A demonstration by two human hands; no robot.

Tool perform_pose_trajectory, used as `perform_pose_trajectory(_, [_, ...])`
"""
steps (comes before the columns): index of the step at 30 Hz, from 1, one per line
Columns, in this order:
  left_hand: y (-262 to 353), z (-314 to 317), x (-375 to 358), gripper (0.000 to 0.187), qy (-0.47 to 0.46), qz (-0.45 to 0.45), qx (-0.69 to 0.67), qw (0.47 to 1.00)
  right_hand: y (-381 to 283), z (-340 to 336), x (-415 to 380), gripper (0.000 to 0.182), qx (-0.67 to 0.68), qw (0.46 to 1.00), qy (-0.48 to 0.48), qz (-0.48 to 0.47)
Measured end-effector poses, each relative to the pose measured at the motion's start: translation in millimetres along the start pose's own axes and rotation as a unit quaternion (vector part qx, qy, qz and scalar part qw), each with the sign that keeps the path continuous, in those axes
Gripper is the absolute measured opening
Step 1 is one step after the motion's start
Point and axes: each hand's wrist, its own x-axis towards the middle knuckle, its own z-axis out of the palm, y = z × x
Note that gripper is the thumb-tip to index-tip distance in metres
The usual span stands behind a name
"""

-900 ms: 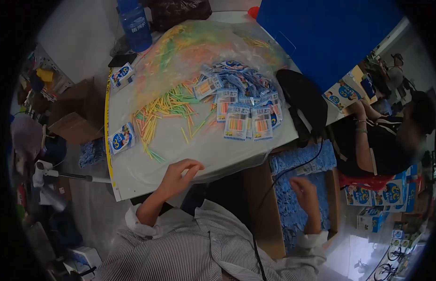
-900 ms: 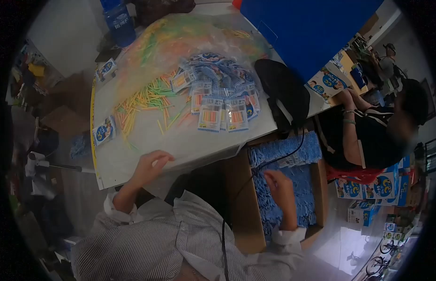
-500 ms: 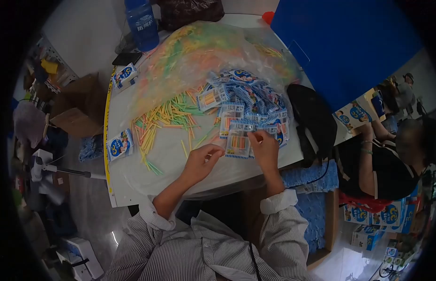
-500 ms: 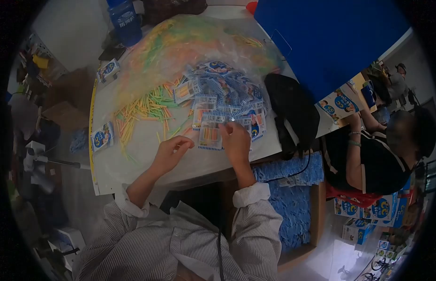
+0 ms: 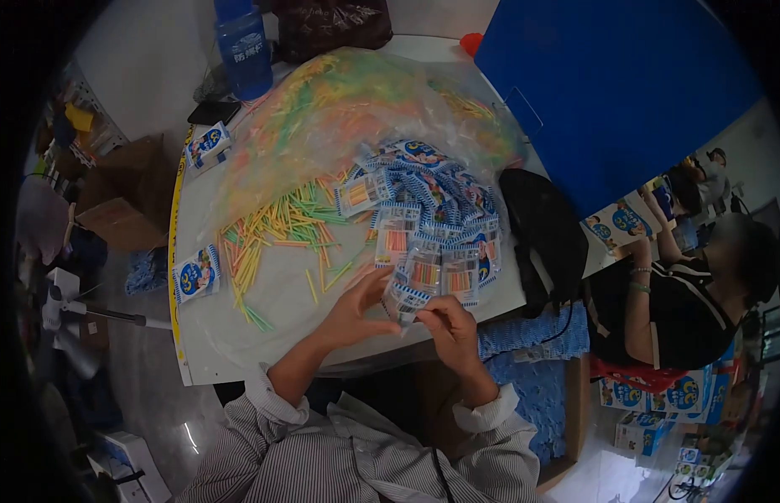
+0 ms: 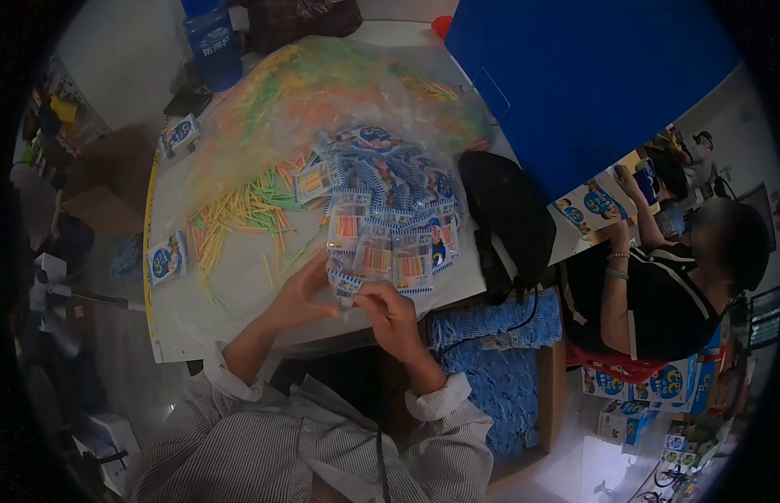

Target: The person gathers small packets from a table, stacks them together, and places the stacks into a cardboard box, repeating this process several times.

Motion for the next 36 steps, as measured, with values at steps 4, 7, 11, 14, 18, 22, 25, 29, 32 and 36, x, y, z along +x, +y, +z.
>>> perform_pose_trajectory(4, [-11.6,-10.8,-4.6,0.041,-0.098,-0.13,-0.219,0.962,-1.2,-18.9,16.5,0.009,-0.027,0.997,-0.062,0.035])
perform_pose_trajectory(7, [-4.8,-7.6,-4.6,0.03,-0.046,-0.151,-0.214,0.964,15.3,-59.6,48.9,0.016,-0.288,0.955,0.04,-0.056])
perform_pose_trajectory(11, [-7.9,2.2,-5.1,0.029,-0.007,-0.164,-0.18,0.97,23.3,-85.4,73.4,0.019,-0.458,0.889,-0.003,-0.028])
perform_pose_trajectory(14, [-0.8,8.7,-2.9,0.032,0.011,-0.165,-0.225,0.96,17.4,-89.6,80.5,0.016,-0.497,0.867,-0.032,-0.005])
perform_pose_trajectory(18, [10.9,0.6,-4.9,0.032,-0.027,-0.237,-0.155,0.959,-2.1,-93.8,72.2,0.013,-0.475,0.876,-0.046,-0.065])
perform_pose_trajectory(22, [14.5,4.6,-6.8,0.029,-0.046,-0.242,-0.171,0.954,-43.1,-83.8,41.2,0.012,-0.441,0.89,-0.013,-0.115])
perform_pose_trajectory(25, [15.2,11.6,-4.9,0.025,-0.061,-0.072,-0.056,0.994,-56.6,-63.5,17.6,0.012,-0.44,0.892,0.039,-0.099])
perform_pose_trajectory(29, [48.2,15.9,0.3,0.02,-0.109,0.086,0.155,0.978,-50.8,-48.8,0.2,0.01,-0.335,0.938,0.019,-0.083])
perform_pose_trajectory(32, [40.4,16.9,-1.1,0.022,-0.149,0.087,0.108,0.979,-52.4,-41.9,-5.1,0.014,-0.23,0.969,-0.085,-0.028])
perform_pose_trajectory(36, [18.7,17.5,-17.7,0.024,-0.177,-0.104,-0.086,0.975,-41.4,-31.6,-8.3,0.027,-0.16,0.985,-0.069,-0.013])
